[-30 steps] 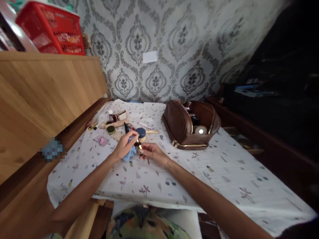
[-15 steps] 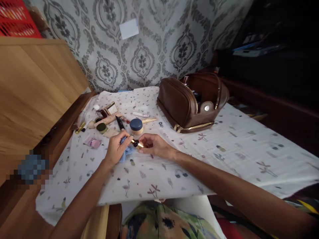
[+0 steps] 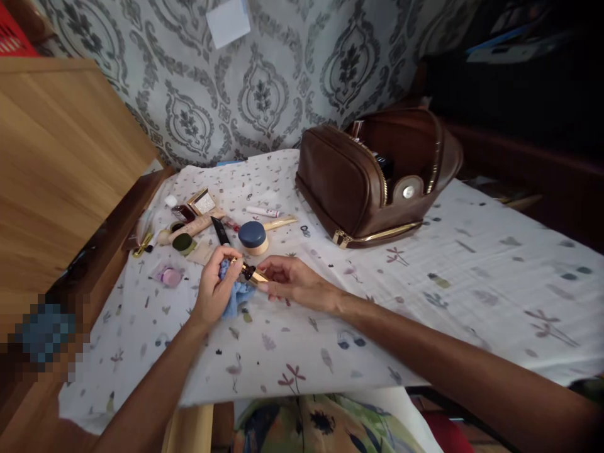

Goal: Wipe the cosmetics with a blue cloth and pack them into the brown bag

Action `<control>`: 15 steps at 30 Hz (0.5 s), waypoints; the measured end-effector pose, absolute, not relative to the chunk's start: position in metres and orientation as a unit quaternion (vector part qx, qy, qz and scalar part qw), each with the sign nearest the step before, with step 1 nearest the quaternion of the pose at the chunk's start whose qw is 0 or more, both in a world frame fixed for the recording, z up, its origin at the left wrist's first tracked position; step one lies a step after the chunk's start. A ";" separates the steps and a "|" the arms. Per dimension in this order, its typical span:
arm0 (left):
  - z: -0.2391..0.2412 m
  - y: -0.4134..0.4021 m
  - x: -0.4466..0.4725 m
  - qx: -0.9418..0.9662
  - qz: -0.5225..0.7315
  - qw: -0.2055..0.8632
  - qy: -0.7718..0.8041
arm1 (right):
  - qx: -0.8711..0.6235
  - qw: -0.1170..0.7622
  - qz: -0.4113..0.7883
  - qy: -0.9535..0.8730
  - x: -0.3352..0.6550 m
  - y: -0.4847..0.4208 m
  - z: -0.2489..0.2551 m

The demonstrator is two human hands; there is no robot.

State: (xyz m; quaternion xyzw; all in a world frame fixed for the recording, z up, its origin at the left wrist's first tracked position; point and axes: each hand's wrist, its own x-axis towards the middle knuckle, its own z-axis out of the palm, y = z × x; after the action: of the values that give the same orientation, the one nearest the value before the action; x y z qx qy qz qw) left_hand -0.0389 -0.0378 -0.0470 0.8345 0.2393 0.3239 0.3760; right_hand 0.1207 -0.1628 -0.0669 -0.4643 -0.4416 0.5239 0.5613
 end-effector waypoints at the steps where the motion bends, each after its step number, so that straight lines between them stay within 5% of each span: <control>1: -0.047 -0.038 -0.039 0.835 0.323 0.376 0.240 | -0.466 0.568 0.517 -0.439 0.120 -0.163 -0.067; 15: -0.044 -0.040 -0.038 0.831 0.330 0.381 0.234 | -0.436 0.561 0.566 -0.417 0.122 -0.165 -0.068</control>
State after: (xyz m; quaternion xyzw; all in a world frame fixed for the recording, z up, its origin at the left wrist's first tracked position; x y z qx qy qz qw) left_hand -0.0379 -0.0404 -0.0440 0.8313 0.2337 0.3304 0.3810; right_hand 0.1225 -0.1649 -0.0680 -0.4365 -0.4172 0.5658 0.5615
